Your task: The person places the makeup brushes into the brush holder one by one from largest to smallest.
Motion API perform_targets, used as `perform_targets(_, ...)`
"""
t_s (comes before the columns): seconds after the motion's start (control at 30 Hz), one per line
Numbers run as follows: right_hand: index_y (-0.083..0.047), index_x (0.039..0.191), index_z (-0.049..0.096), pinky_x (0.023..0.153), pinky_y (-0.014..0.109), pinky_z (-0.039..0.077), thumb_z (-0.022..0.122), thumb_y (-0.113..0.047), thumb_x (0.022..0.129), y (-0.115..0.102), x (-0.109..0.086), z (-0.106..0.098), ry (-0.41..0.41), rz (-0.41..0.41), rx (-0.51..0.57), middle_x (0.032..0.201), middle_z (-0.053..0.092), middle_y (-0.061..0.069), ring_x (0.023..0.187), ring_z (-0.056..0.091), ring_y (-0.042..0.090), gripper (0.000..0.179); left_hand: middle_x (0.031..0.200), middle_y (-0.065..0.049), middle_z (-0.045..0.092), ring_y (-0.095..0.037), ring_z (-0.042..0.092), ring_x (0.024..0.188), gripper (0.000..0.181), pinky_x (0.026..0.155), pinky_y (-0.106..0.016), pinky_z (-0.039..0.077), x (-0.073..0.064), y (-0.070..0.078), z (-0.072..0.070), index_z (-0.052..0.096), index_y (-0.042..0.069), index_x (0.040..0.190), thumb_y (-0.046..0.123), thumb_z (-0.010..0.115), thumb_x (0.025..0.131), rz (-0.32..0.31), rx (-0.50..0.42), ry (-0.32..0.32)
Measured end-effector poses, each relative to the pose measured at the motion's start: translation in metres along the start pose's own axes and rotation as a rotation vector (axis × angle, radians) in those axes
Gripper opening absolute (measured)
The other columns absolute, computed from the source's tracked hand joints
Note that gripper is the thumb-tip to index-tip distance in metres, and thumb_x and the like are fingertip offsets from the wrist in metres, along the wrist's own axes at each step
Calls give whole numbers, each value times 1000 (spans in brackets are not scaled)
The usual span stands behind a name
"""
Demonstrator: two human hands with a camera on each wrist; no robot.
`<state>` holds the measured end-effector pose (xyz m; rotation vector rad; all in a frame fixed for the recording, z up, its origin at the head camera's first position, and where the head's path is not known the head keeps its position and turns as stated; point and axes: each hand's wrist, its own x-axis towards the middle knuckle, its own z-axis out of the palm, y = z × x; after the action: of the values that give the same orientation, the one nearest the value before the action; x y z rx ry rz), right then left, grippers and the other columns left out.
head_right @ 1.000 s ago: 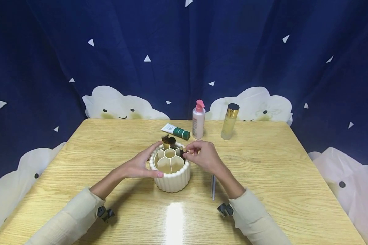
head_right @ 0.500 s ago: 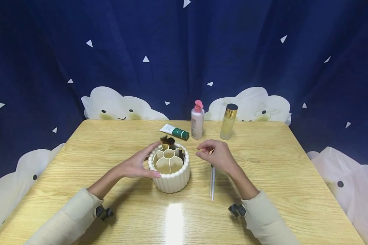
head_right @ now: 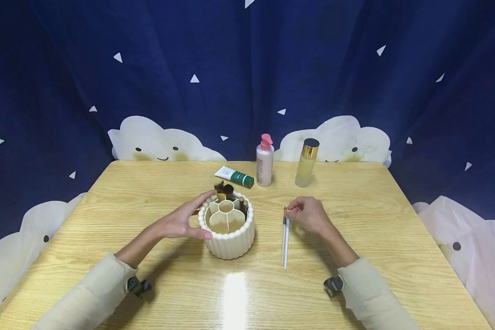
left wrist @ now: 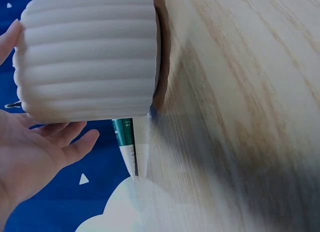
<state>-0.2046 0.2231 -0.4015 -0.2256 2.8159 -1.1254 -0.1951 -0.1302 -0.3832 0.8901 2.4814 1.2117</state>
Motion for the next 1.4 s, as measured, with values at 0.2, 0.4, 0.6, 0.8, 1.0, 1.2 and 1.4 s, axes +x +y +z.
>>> perform_targets(0.2, 0, 88, 68, 49, 23, 46, 69, -18, 84, 14, 3, 9, -24, 65, -16, 73, 67, 6, 61, 59, 14, 18, 158, -14, 18, -36, 18, 145, 114, 114, -62, 18, -1, 2, 3, 12, 11, 153, 43, 82, 68, -29, 52, 16)
perform_targets(0.4, -3, 79, 68, 49, 23, 46, 69, -19, 85, 20, 5, 14, -34, 84, -56, 64, 67, 6, 55, 58, 14, 17, 158, -15, 17, -36, 18, 145, 115, 115, -61, 18, -1, 1, 4, 11, 11, 153, 43, 82, 68, -36, 44, 15)
perform_targets(0.6, -3, 74, 67, 52, 23, 49, 68, -19, 85, 18, 6, 15, -50, 90, -87, 63, 68, 5, 54, 62, 14, 19, 158, -15, 17, -36, 19, 145, 115, 115, -60, 19, -1, 1, 3, 10, 12, 153, 41, 82, 69, -40, 24, 9)
perform_targets(0.8, -2, 68, 66, 50, 22, 51, 69, -15, 82, 16, 7, 16, -78, 110, -98, 59, 68, 6, 52, 63, 14, 20, 158, -14, 18, -35, 20, 145, 115, 115, -59, 20, 0, 2, 4, 10, 13, 153, 40, 83, 68, -45, 11, 5)
perform_targets(1.0, -2, 56, 63, 44, 20, 51, 64, -6, 78, 10, 12, 17, -96, 132, -123, 51, 65, 5, 45, 62, 13, 22, 157, -15, 21, -35, 23, 144, 114, 115, -59, 21, 1, 1, 4, 12, 12, 153, 39, 83, 68, -42, 5, 12)
perform_targets(1.2, -2, 54, 64, 43, 22, 52, 60, -6, 74, 7, 14, 17, -93, 184, -145, 49, 64, 5, 43, 62, 13, 21, 157, -15, 23, -35, 24, 143, 113, 115, -58, 22, 1, 0, 4, 12, 12, 153, 37, 83, 68, -30, -9, 10)
perform_targets(1.4, 0, 56, 65, 46, 25, 55, 62, -8, 75, 9, 15, 18, -95, 180, -149, 52, 66, 8, 45, 64, 15, 21, 158, -16, 19, -36, 22, 144, 117, 115, -58, 21, 0, 1, 3, 11, 10, 153, 40, 84, 66, -58, 21, 8)
